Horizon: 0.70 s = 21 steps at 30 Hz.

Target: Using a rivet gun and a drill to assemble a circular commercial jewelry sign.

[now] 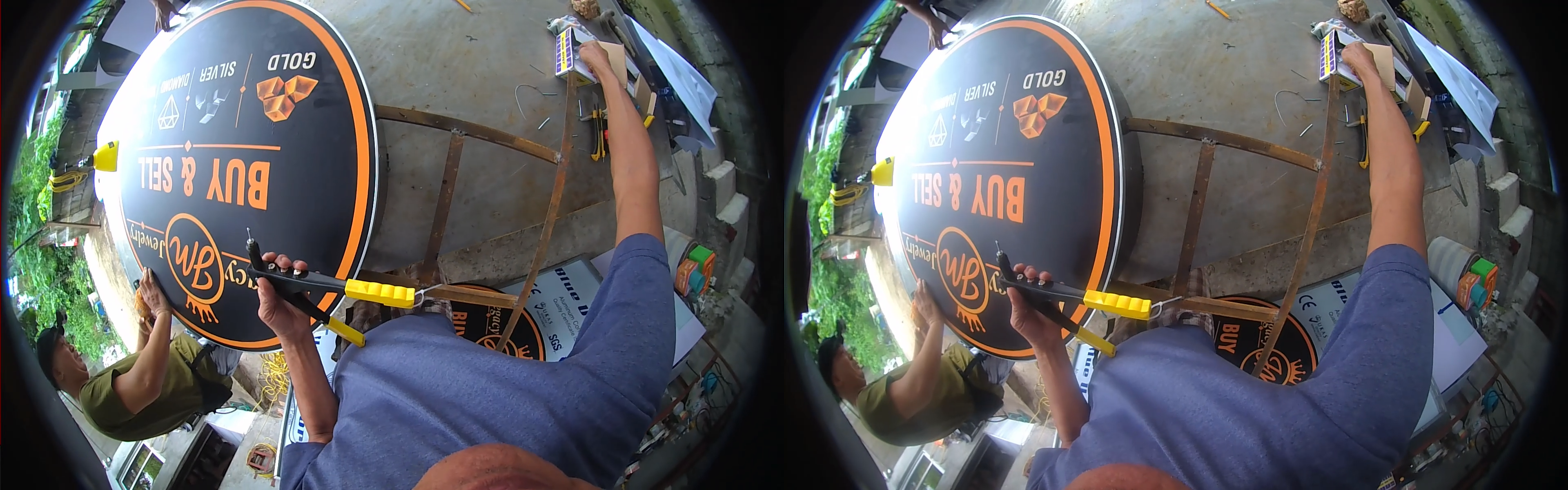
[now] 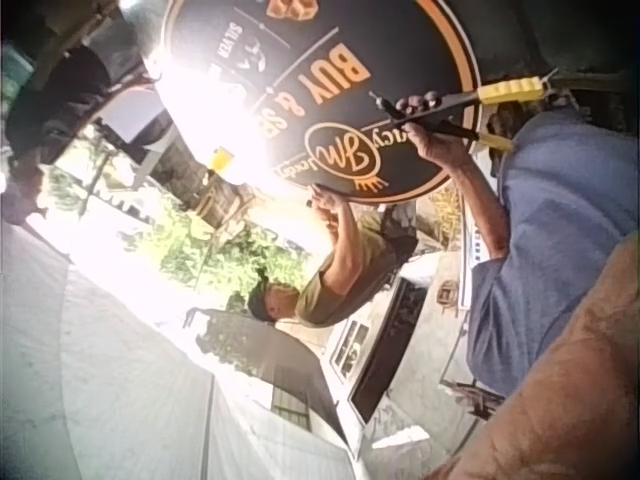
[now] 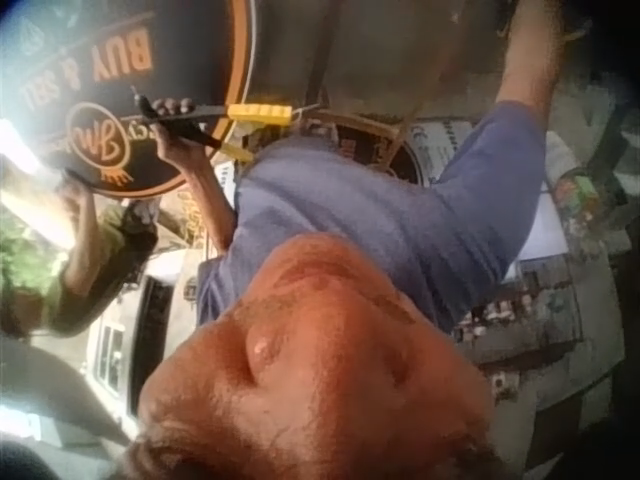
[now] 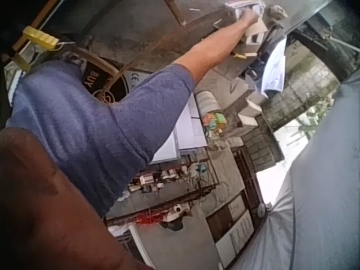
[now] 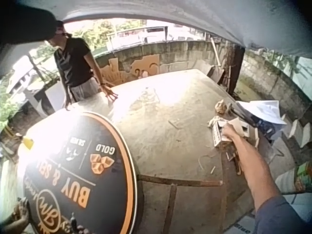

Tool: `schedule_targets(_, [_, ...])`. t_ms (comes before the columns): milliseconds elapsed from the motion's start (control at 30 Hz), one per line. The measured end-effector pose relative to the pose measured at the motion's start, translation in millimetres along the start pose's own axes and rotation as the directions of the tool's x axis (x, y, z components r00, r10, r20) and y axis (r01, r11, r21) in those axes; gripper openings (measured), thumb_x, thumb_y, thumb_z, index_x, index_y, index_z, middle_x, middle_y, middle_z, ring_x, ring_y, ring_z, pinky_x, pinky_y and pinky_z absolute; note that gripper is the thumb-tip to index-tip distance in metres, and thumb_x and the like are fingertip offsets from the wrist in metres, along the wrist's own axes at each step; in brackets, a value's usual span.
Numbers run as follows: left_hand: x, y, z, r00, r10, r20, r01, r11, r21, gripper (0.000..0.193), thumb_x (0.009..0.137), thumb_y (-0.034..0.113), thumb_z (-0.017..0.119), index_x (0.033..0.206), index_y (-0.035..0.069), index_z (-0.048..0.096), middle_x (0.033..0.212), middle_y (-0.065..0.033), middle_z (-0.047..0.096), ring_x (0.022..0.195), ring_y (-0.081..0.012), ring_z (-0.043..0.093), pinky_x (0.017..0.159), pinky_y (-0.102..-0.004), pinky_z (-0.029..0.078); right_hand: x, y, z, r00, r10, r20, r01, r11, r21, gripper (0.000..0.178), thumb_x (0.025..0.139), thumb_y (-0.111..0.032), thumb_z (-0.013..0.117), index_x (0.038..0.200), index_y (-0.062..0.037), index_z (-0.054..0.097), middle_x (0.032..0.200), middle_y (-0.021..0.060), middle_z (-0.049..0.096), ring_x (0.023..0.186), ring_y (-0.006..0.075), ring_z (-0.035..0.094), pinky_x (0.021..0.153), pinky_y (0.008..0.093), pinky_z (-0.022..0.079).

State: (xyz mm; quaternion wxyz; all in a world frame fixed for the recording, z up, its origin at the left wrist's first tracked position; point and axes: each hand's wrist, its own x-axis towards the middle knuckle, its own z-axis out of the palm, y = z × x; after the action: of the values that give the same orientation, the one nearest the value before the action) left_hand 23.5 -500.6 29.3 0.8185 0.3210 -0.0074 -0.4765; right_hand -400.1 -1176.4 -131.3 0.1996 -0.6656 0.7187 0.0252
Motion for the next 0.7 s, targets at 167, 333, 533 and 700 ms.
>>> schedule_targets(167, [3, -5, 2, 0.999, -0.032, 0.036, 0.030, 0.999, 0.035, 0.041, 0.099, 0.027, 0.058, 0.130, 0.004, 0.046, 0.111, -0.0149, 0.058, 0.108, -0.0338, 0.059, 0.089, -0.0479, 0.056, -7, -7, 12, 0.985, -0.083, -0.153, 0.046, 0.972, -0.231, 0.026, 0.078, -0.017, 0.060, 0.092, 0.0000, 0.073, 0.090, 0.0226, 0.072, 0.089, 0.0362, 0.071, 0.079, 0.0456, 0.054])
schedule_targets(333, [9, -11, 5, 0.995, -0.079, 0.057, 0.081, 0.997, -0.019, 0.042, 0.099, 0.028, 0.058, 0.130, 0.003, 0.047, 0.111, -0.0147, 0.058, 0.108, -0.0336, 0.059, 0.089, -0.0465, 0.056, -28, -12, 7, 0.992, -0.093, -0.086, 0.069, 0.966, -0.248, 0.035, 0.080, -0.030, 0.072, 0.108, -0.0095, 0.074, 0.110, 0.0196, 0.071, 0.105, 0.0358, 0.068, 0.092, 0.0462, 0.052])
schedule_targets(533, [20, -22, 11, 0.994, -0.104, 0.027, 0.103, 0.994, 0.022, 0.041, 0.098, 0.026, 0.060, 0.129, 0.003, 0.047, 0.110, -0.0148, 0.059, 0.108, -0.0342, 0.060, 0.092, -0.0455, 0.054, -46, -14, 2, 0.983, -0.174, -0.061, 0.157, 0.963, -0.218, 0.038, 0.076, -0.037, 0.077, 0.108, -0.0159, 0.075, 0.109, 0.0158, 0.072, 0.103, 0.0348, 0.068, 0.089, 0.0480, 0.053])
schedule_targets(700, [27, -29, 19, 0.989, -0.144, 0.021, 0.144, 0.989, 0.021, 0.041, 0.097, 0.026, 0.062, 0.128, 0.003, 0.048, 0.108, -0.0147, 0.060, 0.107, -0.0337, 0.061, 0.088, -0.0408, 0.058, -48, -22, 6, 0.959, -0.241, -0.151, 0.188, 0.936, -0.297, 0.038, 0.075, -0.037, 0.077, 0.105, -0.0130, 0.076, 0.105, 0.0189, 0.072, 0.105, 0.0355, 0.068, 0.087, 0.0483, 0.053])
